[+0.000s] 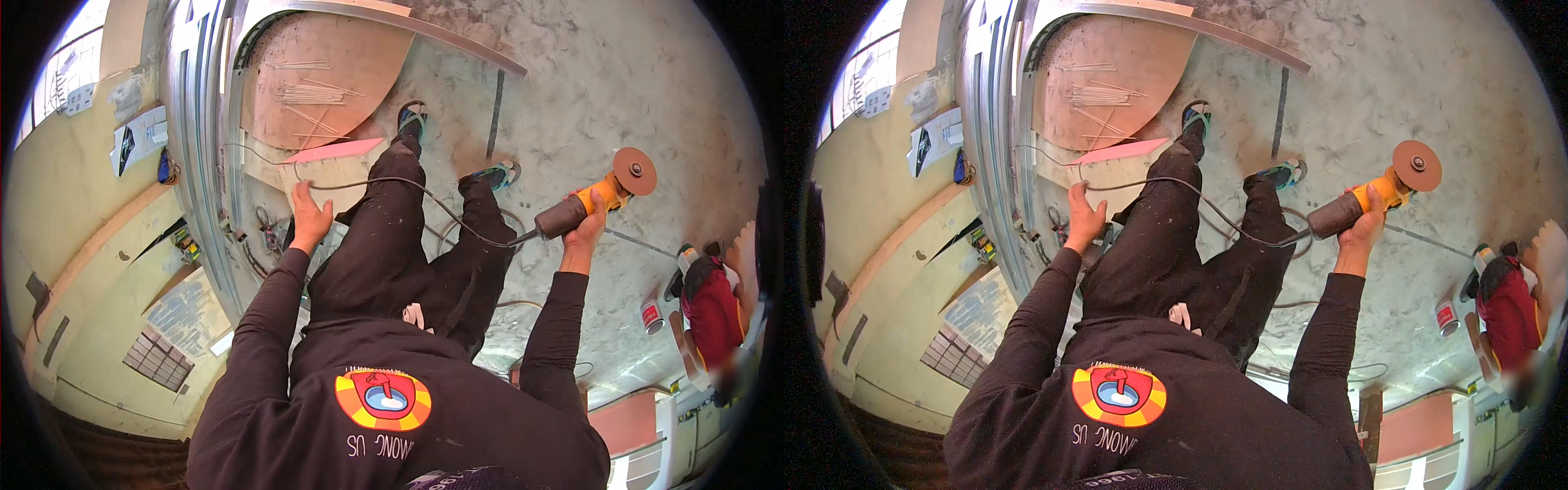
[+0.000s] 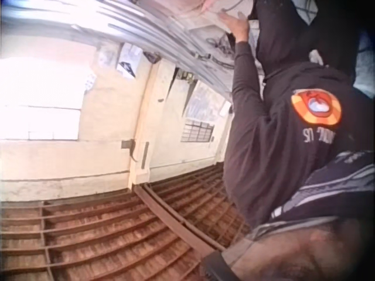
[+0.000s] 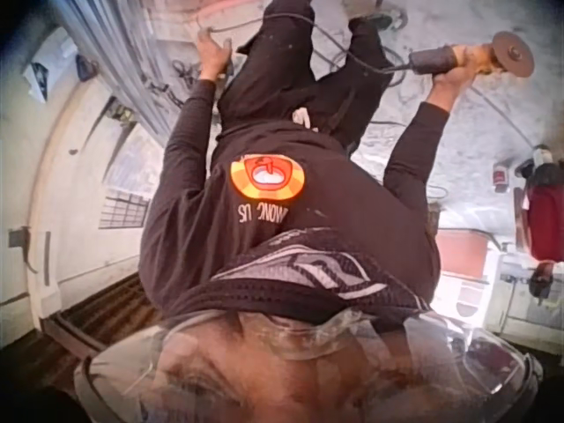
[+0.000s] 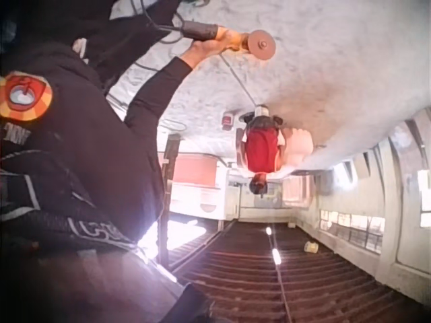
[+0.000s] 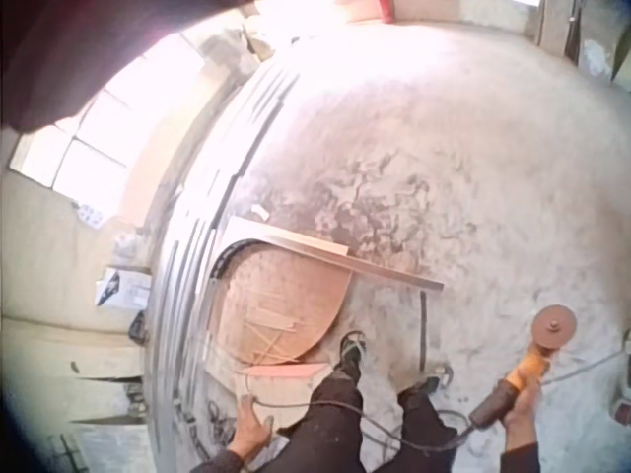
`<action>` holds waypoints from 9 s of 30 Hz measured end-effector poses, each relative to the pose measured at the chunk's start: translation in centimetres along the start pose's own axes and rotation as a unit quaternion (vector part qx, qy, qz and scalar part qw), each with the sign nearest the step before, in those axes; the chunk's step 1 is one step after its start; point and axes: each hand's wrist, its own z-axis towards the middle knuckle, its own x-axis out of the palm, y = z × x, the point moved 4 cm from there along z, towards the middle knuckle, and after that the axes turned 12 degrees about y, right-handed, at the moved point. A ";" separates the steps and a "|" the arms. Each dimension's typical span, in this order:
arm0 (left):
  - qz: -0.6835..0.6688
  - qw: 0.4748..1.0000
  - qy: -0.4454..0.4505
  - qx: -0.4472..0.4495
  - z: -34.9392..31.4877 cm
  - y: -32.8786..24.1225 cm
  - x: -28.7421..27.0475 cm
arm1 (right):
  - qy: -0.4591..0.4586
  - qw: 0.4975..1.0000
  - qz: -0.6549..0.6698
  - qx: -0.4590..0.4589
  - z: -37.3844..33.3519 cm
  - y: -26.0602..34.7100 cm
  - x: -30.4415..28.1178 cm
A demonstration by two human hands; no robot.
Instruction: The recorder uses an angle grinder to cut various metal profile pieces on a workshop floor.
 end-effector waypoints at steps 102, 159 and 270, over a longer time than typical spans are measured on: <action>0.395 0.816 0.061 0.418 48.3 -28.0 18.9 | -0.057 0.880 -0.422 -0.210 10.5 -16.6 1.6; 0.304 0.826 0.025 0.474 50.9 -25.9 22.8 | -0.087 0.813 -0.531 -0.224 21.0 -23.4 1.1; 0.293 0.828 0.008 0.477 51.1 -25.5 22.5 | -0.071 0.819 -0.517 -0.239 21.8 -23.8 1.1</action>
